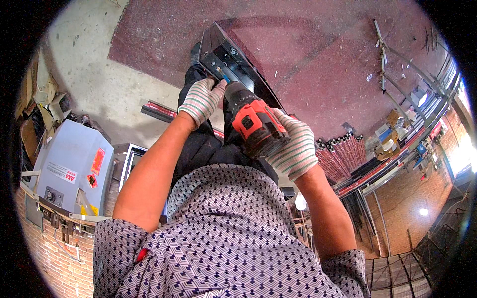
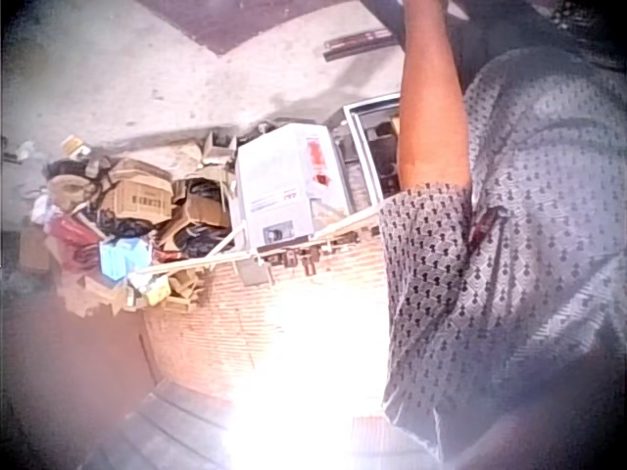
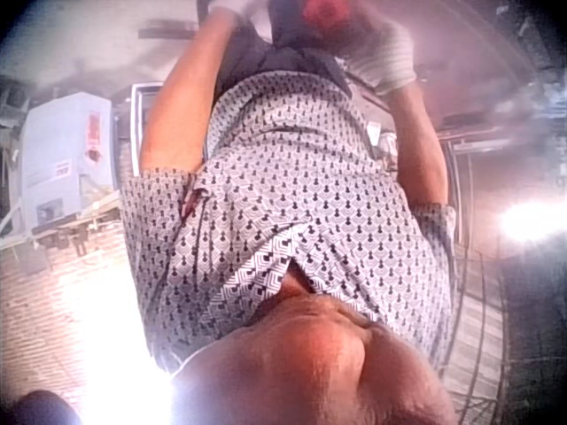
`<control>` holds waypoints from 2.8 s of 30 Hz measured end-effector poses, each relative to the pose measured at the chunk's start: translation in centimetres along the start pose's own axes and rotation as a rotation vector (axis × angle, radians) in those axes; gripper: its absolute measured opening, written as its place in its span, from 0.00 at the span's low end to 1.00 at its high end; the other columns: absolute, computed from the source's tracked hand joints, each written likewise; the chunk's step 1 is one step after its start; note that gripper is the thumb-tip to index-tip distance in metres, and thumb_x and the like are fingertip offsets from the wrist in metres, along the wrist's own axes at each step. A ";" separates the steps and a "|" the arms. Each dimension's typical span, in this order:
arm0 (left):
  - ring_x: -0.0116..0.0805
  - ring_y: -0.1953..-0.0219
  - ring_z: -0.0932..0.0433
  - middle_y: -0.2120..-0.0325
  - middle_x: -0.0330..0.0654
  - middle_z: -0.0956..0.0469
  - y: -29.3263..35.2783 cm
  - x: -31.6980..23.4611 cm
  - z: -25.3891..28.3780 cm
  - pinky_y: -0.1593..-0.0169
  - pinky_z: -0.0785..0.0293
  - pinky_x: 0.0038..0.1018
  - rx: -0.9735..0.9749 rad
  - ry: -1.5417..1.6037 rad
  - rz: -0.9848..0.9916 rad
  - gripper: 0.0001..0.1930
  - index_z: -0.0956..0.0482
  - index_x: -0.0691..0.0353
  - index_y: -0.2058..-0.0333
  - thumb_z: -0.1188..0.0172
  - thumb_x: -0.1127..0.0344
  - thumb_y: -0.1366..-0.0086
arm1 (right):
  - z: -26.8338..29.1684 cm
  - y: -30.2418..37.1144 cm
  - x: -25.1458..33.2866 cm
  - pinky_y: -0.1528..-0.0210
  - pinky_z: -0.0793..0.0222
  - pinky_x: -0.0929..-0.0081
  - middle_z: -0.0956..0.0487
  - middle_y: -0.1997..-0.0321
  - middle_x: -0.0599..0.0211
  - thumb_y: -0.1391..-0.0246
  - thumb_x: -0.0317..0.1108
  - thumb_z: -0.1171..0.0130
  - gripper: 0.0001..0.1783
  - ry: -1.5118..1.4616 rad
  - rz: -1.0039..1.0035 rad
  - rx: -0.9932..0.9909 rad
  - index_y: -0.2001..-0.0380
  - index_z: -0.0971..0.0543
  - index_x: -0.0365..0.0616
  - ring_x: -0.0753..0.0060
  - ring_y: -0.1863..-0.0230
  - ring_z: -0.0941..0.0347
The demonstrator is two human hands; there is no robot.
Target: The person uses a cordless drill to fasten screws into black metal window frame components. They handle the frame pieces, aligning them and securing them together in a workshop environment.
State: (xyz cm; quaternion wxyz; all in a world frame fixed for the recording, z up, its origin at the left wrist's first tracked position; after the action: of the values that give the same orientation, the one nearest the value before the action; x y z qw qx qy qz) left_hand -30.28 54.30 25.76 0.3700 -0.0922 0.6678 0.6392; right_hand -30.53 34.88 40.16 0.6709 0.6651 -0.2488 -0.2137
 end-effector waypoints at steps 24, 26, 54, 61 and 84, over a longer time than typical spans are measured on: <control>0.56 0.60 0.21 0.65 0.59 0.20 -0.5 1.2 -0.6 0.54 0.27 0.36 0.030 0.066 0.014 0.25 0.20 0.68 0.58 0.47 0.47 0.33 | -0.8 0.0 0.5 0.56 0.21 0.64 0.20 0.59 0.57 0.37 0.32 0.51 0.14 0.099 0.037 -0.010 0.52 0.26 0.36 0.62 0.62 0.20; 0.56 0.60 0.21 0.65 0.59 0.20 -0.5 1.4 -0.7 0.54 0.27 0.36 0.029 0.090 0.011 0.25 0.20 0.68 0.58 0.47 0.47 0.33 | -1.3 0.3 0.6 0.55 0.21 0.64 0.20 0.58 0.57 0.37 0.32 0.51 0.13 0.045 0.013 -0.013 0.53 0.25 0.35 0.62 0.61 0.20; 0.58 0.58 0.22 0.64 0.61 0.21 -0.6 0.9 -0.5 0.54 0.27 0.37 -0.020 -0.011 -0.068 0.25 0.20 0.68 0.58 0.47 0.46 0.33 | -2.4 1.3 1.0 0.55 0.19 0.74 0.18 0.61 0.66 0.34 0.36 0.55 0.14 0.203 0.046 -0.058 0.53 0.25 0.39 0.74 0.64 0.20; 0.59 0.57 0.22 0.63 0.62 0.21 -0.8 0.8 -0.6 0.53 0.28 0.39 -0.019 -0.035 -0.074 0.26 0.20 0.68 0.58 0.48 0.46 0.33 | -4.4 2.2 1.3 0.57 0.21 0.71 0.18 0.59 0.60 0.35 0.35 0.53 0.16 0.132 0.019 -0.157 0.53 0.24 0.36 0.68 0.63 0.20; 0.58 0.51 0.25 0.58 0.61 0.22 0.4 0.4 0.0 0.48 0.30 0.43 0.031 -0.065 0.019 0.24 0.22 0.66 0.54 0.52 0.48 0.32 | -9.4 5.0 3.1 0.60 0.27 0.85 0.18 0.62 0.75 0.56 0.30 0.29 0.27 1.518 0.450 0.048 0.50 0.22 0.38 0.89 0.64 0.27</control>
State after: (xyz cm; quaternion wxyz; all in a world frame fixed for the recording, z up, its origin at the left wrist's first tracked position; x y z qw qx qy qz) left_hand -30.77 54.48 25.82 0.3865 -0.0593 0.6661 0.6351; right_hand -22.46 40.47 45.42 0.6699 0.5769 0.1437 0.4447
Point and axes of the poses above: each hand's wrist, its own y-axis away from the middle knuckle, its own z-axis out of the back of the hand, x = y × z, the point moved 3 cm from there along -y, towards the middle knuckle
